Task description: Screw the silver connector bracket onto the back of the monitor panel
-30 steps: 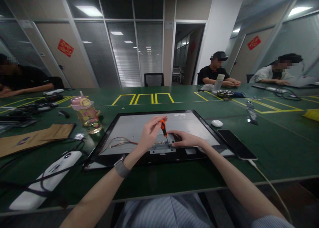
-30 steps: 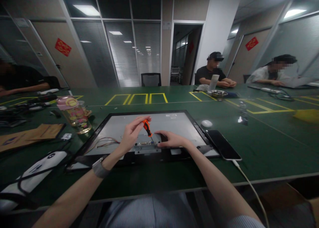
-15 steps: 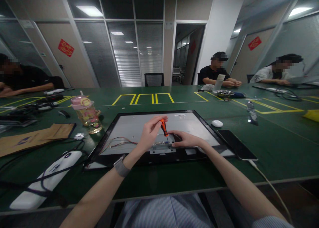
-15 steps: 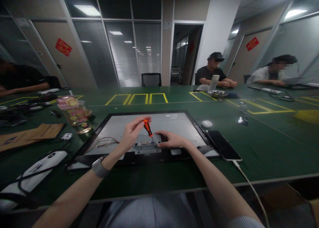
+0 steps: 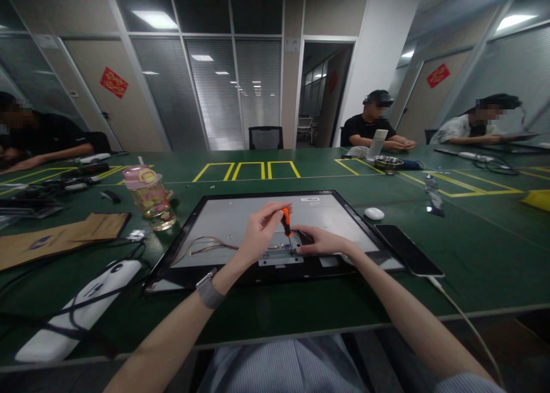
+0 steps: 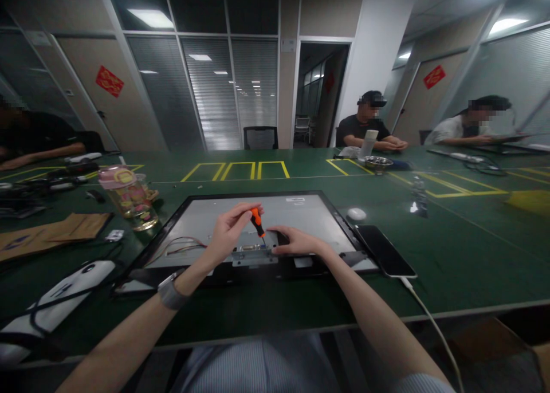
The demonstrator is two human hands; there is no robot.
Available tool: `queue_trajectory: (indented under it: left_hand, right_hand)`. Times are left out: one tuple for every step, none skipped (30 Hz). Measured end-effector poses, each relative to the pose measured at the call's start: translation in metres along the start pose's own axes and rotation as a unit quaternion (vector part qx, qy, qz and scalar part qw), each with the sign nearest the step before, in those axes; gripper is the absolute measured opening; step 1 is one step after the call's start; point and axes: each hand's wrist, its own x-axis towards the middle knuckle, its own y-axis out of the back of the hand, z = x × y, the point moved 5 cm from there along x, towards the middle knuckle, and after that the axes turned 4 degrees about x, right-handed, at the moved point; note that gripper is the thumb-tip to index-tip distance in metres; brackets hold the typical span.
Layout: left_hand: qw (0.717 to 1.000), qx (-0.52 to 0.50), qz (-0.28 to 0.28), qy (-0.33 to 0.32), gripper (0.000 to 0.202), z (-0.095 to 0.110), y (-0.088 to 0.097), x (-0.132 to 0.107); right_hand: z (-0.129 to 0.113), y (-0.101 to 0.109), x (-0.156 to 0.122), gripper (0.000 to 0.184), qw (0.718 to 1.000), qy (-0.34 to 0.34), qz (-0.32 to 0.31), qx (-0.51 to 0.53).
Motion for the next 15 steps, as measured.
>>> queue_trajectory:
  left_hand:
    - [1.0,0.003,0.008,-0.001,0.023,-0.0012,0.0007,0.0002]
    - [1.0,0.008,0.017,-0.002,0.02,-0.0025,0.0017,0.0005]
    - [1.0,0.014,0.024,-0.003,0.019,-0.0039,0.0025,0.0007]
    - [0.999,0.02,0.029,0.0,0.018,-0.0053,0.0033,0.0008]
    - [0.999,0.025,0.031,0.004,0.018,-0.0066,0.0037,0.0009]
    - [0.999,0.031,0.029,0.008,0.02,-0.0073,0.0039,0.0008]
    - [0.999,0.037,0.026,0.009,0.022,-0.0074,0.0038,0.0008]
    - [0.999,0.041,0.022,0.008,0.024,-0.0069,0.0037,0.0007]
    - [0.999,0.039,0.018,0.006,0.026,-0.0061,0.0034,0.0005]
    - [0.999,0.031,0.014,0.005,0.027,-0.0054,0.0029,0.0004]
    - [1.0,0.018,0.01,0.004,0.028,-0.0049,0.0023,0.0003]
    - [1.0,0.006,0.007,0.005,0.028,-0.0048,0.0017,0.0002]
    - [1.0,-0.001,0.006,0.004,0.027,-0.0048,0.0013,0.0002]
    - [1.0,-0.003,0.008,0.003,0.026,-0.005,0.0012,0.0002]
    - [1.0,-0.001,0.013,0.0,0.024,-0.0054,0.0014,0.0001]
  right_hand:
    - [0.0001,0.0,0.0,0.067,1.0,0.0,0.001,-0.001]
    - [0.0001,0.0,-0.0001,0.066,1.0,0.0,0.002,-0.001]
    - [-0.0002,-0.0001,-0.0002,0.066,1.0,-0.001,0.002,-0.001]
    - [-0.0007,-0.0002,-0.0004,0.066,1.0,-0.002,0.001,0.0]
    - [-0.0013,-0.0003,-0.0005,0.066,1.0,-0.003,0.0,0.002]
    - [-0.0021,-0.0003,-0.0006,0.066,1.0,-0.003,0.0,0.004]
    - [-0.0028,-0.0004,-0.0006,0.066,1.0,-0.003,-0.001,0.004]
    - [-0.0032,-0.0003,-0.0006,0.066,1.0,-0.002,-0.002,0.003]
    - [-0.0034,-0.0002,-0.0005,0.066,1.0,-0.001,-0.002,0.0]
    - [-0.0031,-0.0002,-0.0003,0.066,1.0,-0.001,-0.002,-0.003]
    - [-0.0024,-0.0002,-0.0001,0.065,1.0,-0.002,-0.002,-0.007]
    - [-0.0014,-0.0002,0.0002,0.065,1.0,-0.003,-0.002,-0.009]
    - [-0.0004,-0.0002,0.0004,0.065,1.0,-0.003,-0.001,-0.01]
    - [0.0006,-0.0002,0.0006,0.065,1.0,-0.003,0.0,-0.009]
    - [0.0013,-0.0003,0.0008,0.066,1.0,-0.002,0.0,-0.005]
